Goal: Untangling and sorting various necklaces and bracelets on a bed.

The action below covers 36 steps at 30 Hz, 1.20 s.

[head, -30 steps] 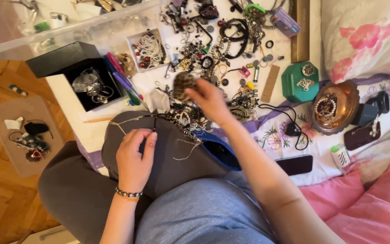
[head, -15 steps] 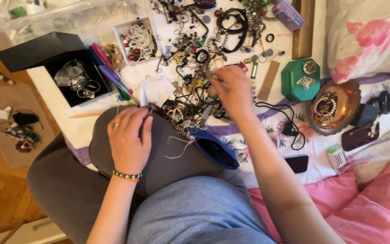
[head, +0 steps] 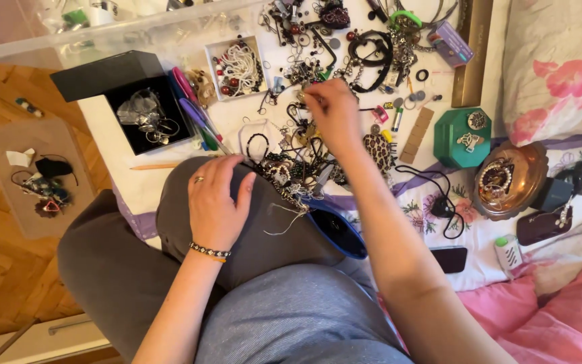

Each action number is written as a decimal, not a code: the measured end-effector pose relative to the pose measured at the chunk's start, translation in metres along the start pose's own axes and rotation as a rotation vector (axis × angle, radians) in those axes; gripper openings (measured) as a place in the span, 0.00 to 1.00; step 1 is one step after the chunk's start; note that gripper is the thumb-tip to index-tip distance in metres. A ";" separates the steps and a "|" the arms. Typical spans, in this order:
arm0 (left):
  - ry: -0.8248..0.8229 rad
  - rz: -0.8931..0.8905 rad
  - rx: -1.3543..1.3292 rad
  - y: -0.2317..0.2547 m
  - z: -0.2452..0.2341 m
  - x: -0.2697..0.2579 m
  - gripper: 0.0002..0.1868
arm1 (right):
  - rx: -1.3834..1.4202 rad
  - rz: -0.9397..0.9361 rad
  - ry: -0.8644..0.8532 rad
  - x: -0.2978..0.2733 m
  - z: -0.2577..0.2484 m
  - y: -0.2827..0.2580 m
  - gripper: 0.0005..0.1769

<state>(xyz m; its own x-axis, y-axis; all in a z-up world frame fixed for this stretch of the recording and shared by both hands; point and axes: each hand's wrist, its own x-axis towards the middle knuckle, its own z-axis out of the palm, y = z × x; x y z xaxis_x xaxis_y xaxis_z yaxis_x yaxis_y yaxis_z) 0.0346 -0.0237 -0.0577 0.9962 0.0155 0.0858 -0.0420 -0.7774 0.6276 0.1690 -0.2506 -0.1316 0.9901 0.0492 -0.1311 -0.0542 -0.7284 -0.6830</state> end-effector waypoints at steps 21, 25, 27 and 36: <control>-0.329 -0.218 -1.108 0.027 -0.004 -0.026 0.10 | 0.816 0.063 -0.505 -0.110 -0.086 -0.089 0.09; -0.384 -0.302 -1.286 0.024 -0.023 -0.027 0.07 | 0.817 0.070 -0.484 -0.110 -0.087 -0.090 0.10; -0.437 -0.394 -1.535 0.028 -0.030 -0.026 0.08 | 0.909 0.165 -0.546 -0.112 -0.087 -0.092 0.10; -0.429 -0.410 -1.692 0.030 -0.025 -0.034 0.10 | 1.261 0.235 -0.556 -0.121 -0.079 -0.076 0.18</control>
<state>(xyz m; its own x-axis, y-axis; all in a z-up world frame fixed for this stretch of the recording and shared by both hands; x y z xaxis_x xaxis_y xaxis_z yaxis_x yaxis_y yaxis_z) -0.0020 -0.0315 -0.0224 0.8988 -0.3395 -0.2774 0.4378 0.6616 0.6088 0.0637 -0.2550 -0.0074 0.7777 0.4910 -0.3925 -0.5820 0.3262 -0.7449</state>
